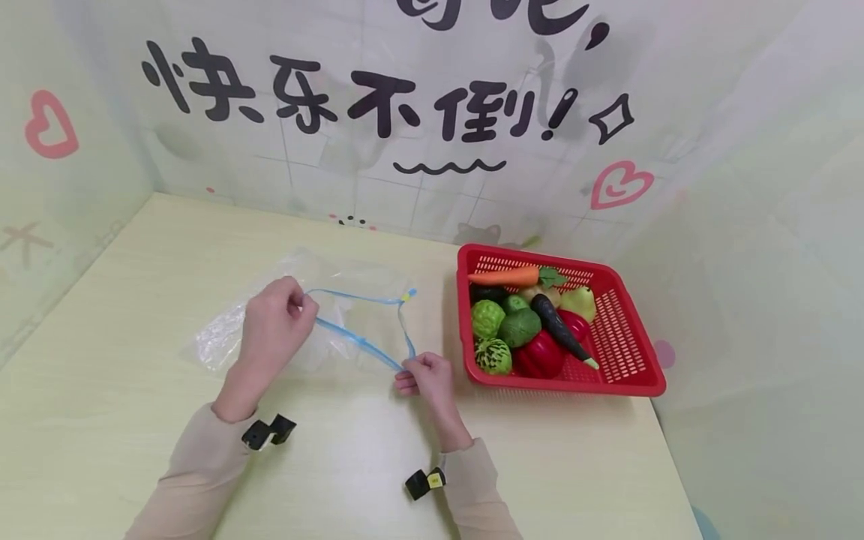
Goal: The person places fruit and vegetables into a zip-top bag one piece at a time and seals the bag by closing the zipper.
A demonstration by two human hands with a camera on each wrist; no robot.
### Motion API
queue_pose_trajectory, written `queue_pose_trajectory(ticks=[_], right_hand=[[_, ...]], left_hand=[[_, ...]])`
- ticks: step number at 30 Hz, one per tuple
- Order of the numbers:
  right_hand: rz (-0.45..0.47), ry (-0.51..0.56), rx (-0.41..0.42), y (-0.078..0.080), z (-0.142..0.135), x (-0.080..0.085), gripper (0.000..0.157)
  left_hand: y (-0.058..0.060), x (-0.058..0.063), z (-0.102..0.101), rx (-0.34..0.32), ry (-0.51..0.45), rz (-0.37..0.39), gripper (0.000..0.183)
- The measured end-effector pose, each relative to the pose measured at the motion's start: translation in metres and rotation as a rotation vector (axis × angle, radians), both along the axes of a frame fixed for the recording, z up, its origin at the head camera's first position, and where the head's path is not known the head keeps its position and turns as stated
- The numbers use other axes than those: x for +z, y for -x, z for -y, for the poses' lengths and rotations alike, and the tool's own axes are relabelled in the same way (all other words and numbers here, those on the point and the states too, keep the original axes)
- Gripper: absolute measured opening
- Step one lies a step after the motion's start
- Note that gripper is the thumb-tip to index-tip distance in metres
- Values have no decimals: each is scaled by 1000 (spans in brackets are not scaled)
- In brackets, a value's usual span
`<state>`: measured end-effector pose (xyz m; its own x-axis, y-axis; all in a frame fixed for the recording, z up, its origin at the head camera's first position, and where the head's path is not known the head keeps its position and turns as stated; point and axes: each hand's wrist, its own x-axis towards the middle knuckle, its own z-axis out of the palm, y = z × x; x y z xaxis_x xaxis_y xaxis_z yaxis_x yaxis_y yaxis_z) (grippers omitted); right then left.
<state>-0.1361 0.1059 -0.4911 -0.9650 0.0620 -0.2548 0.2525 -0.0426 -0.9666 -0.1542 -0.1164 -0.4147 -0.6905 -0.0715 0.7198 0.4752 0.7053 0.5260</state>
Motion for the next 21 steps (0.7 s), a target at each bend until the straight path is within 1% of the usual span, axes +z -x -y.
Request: queue_pose_trajectory(ticks=[3, 6, 8, 10, 12, 16, 19, 20, 21], right_hand=[[12, -4, 14, -1, -1, -1, 10], [22, 7, 24, 0, -1, 0, 12], [23, 7, 25, 0, -2, 1, 12], [23, 10, 23, 0, -4, 2, 13], [18, 10, 20, 0, -4, 2, 13], [-45, 34, 34, -5, -5, 6, 13], [-90, 14, 78, -11, -5, 21, 15], [-105, -5, 102, -14, -6, 28, 15], [-115, -36, 125, -16, -7, 31, 15]], left_hand=[[-1, 7, 4, 46, -9, -28, 11], [-2, 11, 7, 66, -26, -42, 12], [-2, 11, 8, 64, -37, -47, 14], [-1, 11, 9, 47, -45, -48, 15], [-1, 10, 9, 17, -44, -29, 15], [0, 7, 5, -66, -22, 19, 16], [1, 4, 1, -111, 4, 39, 17], [2, 3, 0, -120, 15, 39, 17], [2, 2, -1, -128, 25, 38, 17]])
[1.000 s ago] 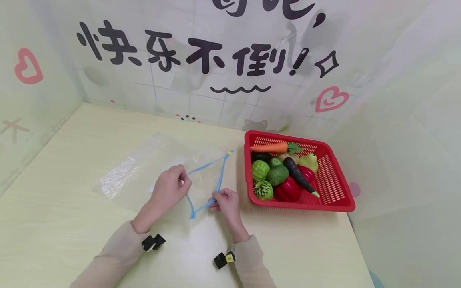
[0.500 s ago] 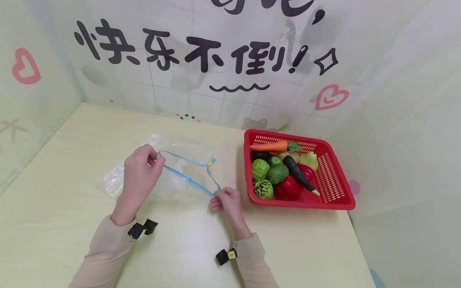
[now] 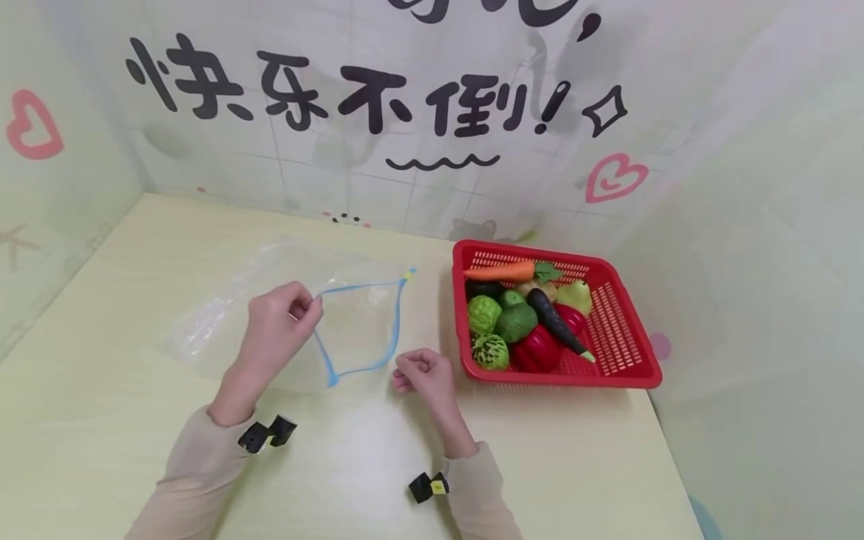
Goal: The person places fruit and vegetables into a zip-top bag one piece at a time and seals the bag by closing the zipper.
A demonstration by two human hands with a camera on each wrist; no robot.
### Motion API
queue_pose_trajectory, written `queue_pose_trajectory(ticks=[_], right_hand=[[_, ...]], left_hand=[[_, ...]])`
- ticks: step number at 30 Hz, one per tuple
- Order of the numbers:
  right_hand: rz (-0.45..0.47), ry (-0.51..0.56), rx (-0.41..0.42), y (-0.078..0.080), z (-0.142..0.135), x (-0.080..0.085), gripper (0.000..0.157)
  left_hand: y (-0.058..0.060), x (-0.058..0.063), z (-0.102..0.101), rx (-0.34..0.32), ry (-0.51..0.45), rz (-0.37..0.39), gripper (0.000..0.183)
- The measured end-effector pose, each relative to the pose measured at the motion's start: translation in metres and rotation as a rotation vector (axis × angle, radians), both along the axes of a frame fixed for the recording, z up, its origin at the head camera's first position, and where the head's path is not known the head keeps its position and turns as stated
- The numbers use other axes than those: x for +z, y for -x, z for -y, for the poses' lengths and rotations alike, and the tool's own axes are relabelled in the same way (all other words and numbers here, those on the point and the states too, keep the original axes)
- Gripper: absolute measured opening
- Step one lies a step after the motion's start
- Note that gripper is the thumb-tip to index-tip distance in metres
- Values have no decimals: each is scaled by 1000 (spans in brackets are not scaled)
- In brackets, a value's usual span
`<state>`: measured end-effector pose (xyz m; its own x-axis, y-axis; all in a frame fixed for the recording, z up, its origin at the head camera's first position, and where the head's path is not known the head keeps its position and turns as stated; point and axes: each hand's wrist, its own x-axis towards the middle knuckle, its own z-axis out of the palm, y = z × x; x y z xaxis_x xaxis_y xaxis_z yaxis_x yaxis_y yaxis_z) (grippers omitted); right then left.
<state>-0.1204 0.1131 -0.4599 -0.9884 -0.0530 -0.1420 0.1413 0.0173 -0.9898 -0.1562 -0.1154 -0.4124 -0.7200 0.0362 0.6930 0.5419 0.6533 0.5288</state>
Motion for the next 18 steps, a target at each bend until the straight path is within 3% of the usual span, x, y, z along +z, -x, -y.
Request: queue_pose_trajectory(ticks=[3, 6, 10, 12, 14, 18], right_hand=[[-77, -107, 69, -7, -6, 15, 15], [-227, -186, 79, -11, -18, 23, 14], [-480, -300, -47, -8, -42, 37, 16], [-554, -394, -133, -4, -56, 43, 19], [-573, -528, -208, 1, -70, 46, 22], [-449, -799, -264, 9, -91, 45, 27]], left_hand=[[0, -1, -2, -16, 17, -11, 17], [0, -1, -2, -13, 36, -38, 17], [0, 1, -2, 3, 40, -78, 16], [0, 1, -2, 10, 30, -92, 15], [-1, 1, -2, 16, 18, -102, 14], [0, 1, -3, 16, -7, -116, 14]])
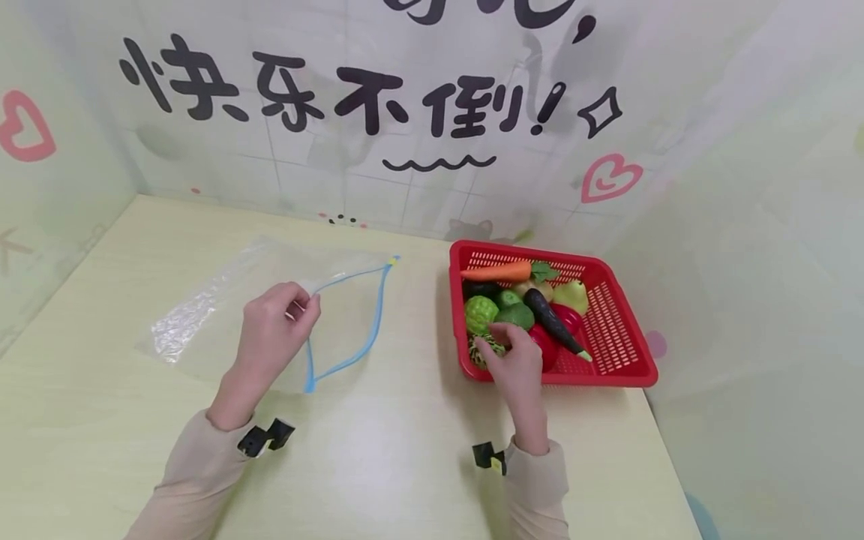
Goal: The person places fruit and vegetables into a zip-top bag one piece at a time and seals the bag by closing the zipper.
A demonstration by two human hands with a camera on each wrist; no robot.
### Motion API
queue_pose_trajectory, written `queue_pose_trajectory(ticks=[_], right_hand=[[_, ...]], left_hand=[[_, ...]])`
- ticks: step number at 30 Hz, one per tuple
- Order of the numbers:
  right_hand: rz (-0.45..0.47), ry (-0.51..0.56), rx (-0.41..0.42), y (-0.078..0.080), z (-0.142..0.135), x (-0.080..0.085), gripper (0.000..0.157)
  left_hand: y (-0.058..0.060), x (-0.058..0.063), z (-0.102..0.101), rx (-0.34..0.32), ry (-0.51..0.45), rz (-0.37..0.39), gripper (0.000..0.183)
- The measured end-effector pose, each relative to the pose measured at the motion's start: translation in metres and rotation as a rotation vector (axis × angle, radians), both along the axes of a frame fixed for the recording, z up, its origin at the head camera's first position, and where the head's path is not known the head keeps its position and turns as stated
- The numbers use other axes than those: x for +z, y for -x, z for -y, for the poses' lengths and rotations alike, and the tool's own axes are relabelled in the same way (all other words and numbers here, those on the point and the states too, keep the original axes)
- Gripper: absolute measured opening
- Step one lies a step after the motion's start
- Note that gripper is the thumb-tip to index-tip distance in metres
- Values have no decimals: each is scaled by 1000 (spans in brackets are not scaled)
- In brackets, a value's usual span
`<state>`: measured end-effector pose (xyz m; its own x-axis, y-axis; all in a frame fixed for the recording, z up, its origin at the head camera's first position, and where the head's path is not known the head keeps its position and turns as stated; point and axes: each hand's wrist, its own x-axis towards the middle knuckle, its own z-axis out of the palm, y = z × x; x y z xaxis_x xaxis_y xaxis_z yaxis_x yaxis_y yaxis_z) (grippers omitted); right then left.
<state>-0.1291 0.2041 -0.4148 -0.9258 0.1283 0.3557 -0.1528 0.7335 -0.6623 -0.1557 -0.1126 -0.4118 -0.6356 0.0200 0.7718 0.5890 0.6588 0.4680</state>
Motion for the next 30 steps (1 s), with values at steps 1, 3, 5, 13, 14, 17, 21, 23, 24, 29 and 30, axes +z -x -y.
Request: queue_pose_trajectory(ticks=[1, 3, 5, 13, 14, 17, 21, 23, 24, 29, 30], right_hand=[[40, -40, -22, 2, -3, -1, 28], [115, -87, -53, 4, -8, -3, 31], [166, -125, -75, 6, -10, -5, 34], [347, -217, -119, 15, -17, -5, 46], [380, -216, -116, 16, -18, -4, 47], [464, -234, -107, 20, -19, -1, 49], [549, -266, -88, 23, -19, 3, 48], [581, -277, -77, 25, -19, 4, 45], [596, -282, -73, 26, -19, 4, 44], [648, -287, -59, 30, -18, 4, 40], [656, -284, -57, 31, -18, 3, 40]], left_hand=[[0, 0, 0, -1, -5, -2, 15], [0, 0, 0, -3, -11, -6, 15], [0, 0, 1, -4, -16, -11, 15], [0, 0, 2, 2, -35, -26, 16], [0, -1, 2, 4, -33, -26, 15], [1, -1, 3, 9, -28, -25, 15], [1, -2, 5, 9, -28, -24, 14], [1, -2, 5, 9, -32, -25, 14], [1, -2, 5, 10, -33, -25, 15], [0, -2, 5, 10, -52, -30, 16], [0, -2, 5, 10, -56, -31, 17]])
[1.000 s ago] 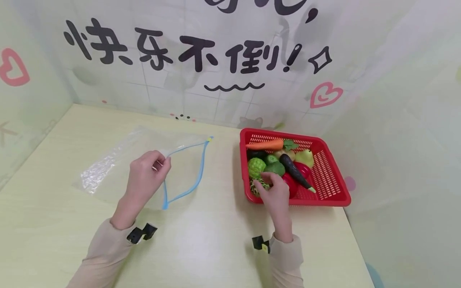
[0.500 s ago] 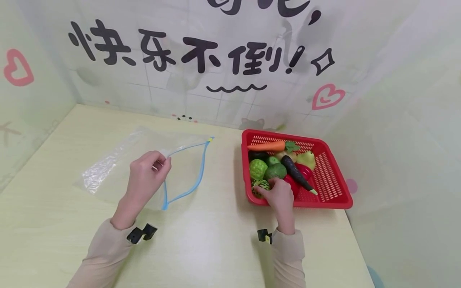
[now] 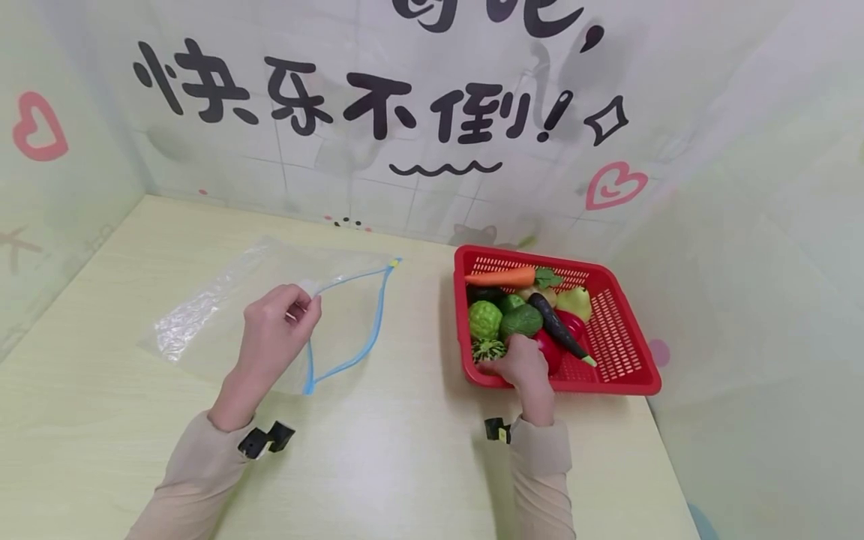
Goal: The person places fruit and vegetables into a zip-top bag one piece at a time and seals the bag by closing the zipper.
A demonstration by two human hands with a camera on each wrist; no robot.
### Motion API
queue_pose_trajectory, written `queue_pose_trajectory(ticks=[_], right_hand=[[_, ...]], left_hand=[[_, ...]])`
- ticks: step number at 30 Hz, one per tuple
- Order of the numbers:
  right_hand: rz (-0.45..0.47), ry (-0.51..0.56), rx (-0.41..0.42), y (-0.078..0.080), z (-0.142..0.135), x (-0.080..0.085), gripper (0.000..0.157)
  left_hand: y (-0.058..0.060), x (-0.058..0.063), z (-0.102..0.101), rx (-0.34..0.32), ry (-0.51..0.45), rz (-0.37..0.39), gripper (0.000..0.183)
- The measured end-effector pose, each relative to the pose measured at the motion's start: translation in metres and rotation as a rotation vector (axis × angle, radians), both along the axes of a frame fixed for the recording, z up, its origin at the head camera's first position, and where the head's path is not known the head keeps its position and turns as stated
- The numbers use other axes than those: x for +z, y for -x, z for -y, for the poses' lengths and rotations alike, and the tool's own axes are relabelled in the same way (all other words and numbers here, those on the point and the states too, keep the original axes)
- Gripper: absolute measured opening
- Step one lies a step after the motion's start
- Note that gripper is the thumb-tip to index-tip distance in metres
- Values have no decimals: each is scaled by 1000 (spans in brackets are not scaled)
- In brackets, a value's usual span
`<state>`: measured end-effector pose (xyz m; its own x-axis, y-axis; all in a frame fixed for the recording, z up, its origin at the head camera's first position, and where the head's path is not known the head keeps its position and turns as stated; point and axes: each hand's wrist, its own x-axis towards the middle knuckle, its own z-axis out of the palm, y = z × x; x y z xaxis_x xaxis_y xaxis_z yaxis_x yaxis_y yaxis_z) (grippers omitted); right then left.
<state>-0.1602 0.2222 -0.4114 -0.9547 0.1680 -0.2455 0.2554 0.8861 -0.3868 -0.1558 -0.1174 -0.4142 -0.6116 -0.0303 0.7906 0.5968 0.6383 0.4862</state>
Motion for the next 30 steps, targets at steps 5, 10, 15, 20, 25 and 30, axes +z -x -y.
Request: queue_pose_trajectory(ticks=[5, 10, 15, 20, 25, 30], right_hand=[[27, 17, 18, 3, -2, -2, 40], [24, 10, 24, 4, -5, -2, 46], [-19, 8, 14, -1, -8, 3, 59], [-96, 47, -6, -10, -10, 15, 67], [-208, 105, -24, -19, -4, 30, 70], [-314, 204, -7, -29, 16, 47, 72]], left_hand=[[0, -1, 0, 1, -10, -3, 17], [1, -2, 0, -1, -10, -7, 17], [0, -2, 0, -3, -7, -2, 17], [0, -2, -1, -3, 0, 11, 16], [0, -3, -2, -11, 4, 12, 16], [0, -4, -5, -25, 5, 10, 15]])
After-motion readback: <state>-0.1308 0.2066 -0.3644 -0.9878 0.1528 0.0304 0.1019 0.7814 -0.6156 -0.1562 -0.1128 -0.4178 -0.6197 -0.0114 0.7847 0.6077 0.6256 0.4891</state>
